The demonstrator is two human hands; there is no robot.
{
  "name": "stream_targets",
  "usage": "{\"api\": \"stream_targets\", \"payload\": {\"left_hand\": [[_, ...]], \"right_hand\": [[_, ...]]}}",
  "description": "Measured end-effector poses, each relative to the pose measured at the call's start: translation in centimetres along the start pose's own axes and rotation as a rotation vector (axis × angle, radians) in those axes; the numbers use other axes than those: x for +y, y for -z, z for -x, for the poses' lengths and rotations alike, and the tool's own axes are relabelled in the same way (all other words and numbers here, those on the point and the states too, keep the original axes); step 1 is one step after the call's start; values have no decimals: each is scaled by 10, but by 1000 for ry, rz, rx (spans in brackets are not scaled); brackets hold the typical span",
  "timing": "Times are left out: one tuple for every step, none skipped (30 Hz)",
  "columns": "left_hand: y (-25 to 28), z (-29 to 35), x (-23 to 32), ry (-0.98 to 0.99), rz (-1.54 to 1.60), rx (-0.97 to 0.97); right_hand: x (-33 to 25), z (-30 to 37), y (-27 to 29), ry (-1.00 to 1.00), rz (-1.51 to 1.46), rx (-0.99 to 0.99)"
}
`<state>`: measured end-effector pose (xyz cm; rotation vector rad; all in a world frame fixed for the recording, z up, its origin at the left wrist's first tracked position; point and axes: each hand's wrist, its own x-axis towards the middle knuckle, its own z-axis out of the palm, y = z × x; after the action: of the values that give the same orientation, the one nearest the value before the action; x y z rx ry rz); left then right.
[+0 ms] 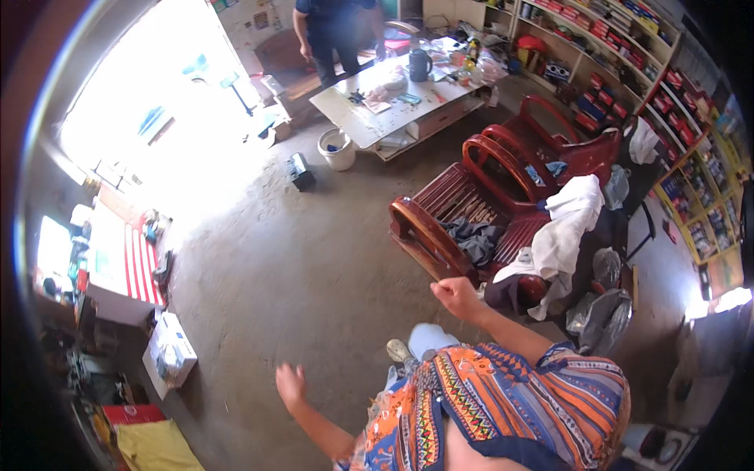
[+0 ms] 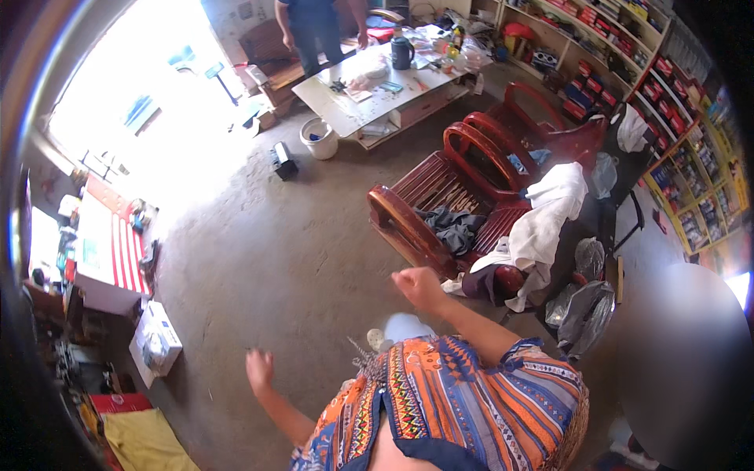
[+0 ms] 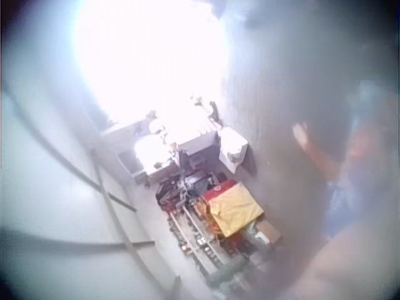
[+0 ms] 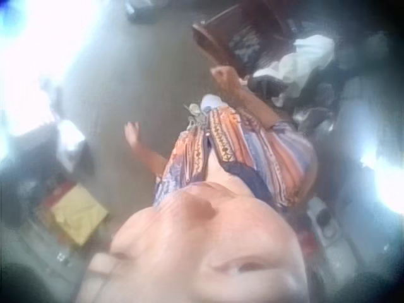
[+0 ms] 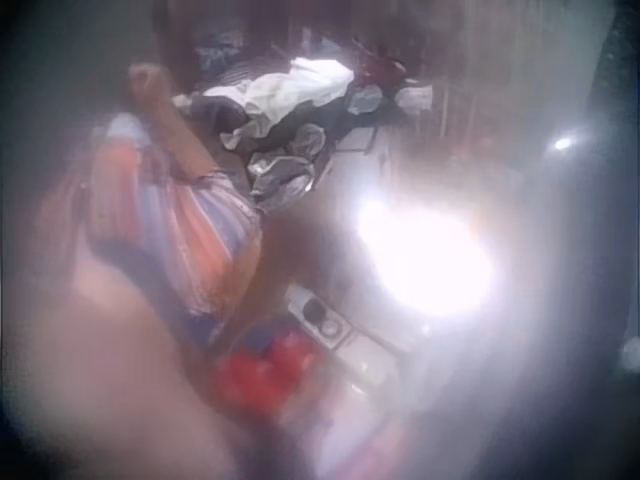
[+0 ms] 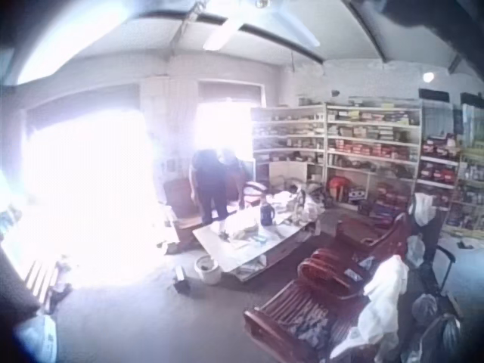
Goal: The person washes their hands at an outdoor sink, then moves indoors to a cluttered workspace. They retrieve a pot and place it on a makeshift table. The person then unpacks plastic bags containing food items, including what appears to be meat and a white granular substance, and pours the granular substance into a bowl.
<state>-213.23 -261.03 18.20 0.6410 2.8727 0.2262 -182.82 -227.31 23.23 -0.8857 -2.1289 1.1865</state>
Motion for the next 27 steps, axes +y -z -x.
{"api": "stream_targets", "payload": {"left_hand": [[14,-32,22,-217,74,108],[36,-61,57,-289,93,92],[45,-87,84,-435,88,144],[56,-104,125,-528,102,92],[71,-111,161,-605,103,40],[82,-122,194,-711,133,-9],[87,-130,217,-817,166,-61],[87,-136,229,-869,235,-113],[82,-145,238,-918,305,-164],[74,-157,246,-968,379,-218],[66,-168,245,-934,307,-232],[54,-177,236,-901,236,-245],[48,-183,227,-867,163,-258],[45,-184,224,-785,31,-317],[43,-188,217,-701,-101,-371],[47,-198,204,-702,-54,-356],[40,-201,195,-698,19,-350],[33,-203,186,-692,94,-346],[31,-205,177,-674,126,-337],[32,-207,169,-654,150,-326],[30,-211,161,-636,177,-319],[25,-215,151,-630,119,-357],[15,-221,142,-627,63,-399],[8,-233,136,-628,-5,-445],[0,-248,135,-638,-36,-512],[-11,-264,137,-651,-67,-582],[-22,-276,142,-666,-99,-655]], "right_hand": [[-2,-6,5,3,28,67],[-3,-13,9,6,56,138],[-3,-18,12,9,82,207],[4,-20,19,-52,122,255],[3,-20,22,-65,111,317],[10,-22,23,-122,126,339],[18,-24,24,-180,143,362],[22,-29,23,-162,172,404],[25,-34,22,-143,200,445],[27,-41,22,-182,229,454],[30,-53,20,-186,209,487],[29,-66,19,-167,199,529],[28,-80,19,-149,186,570],[24,-95,23,-139,163,589],[18,-112,31,-128,140,607],[4,-127,34,-126,123,582],[-3,-141,41,-101,100,573],[-10,-155,45,-76,80,564],[-17,-167,45,-47,61,552],[-19,-176,43,-38,67,526],[-23,-181,42,-42,90,486],[-24,-187,39,-38,106,450],[-25,-193,39,-36,127,416],[-27,-201,38,-11,148,415],[-29,-205,39,-1,165,430],[-32,-208,42,6,184,446],[-31,-210,44,10,206,463]]}}
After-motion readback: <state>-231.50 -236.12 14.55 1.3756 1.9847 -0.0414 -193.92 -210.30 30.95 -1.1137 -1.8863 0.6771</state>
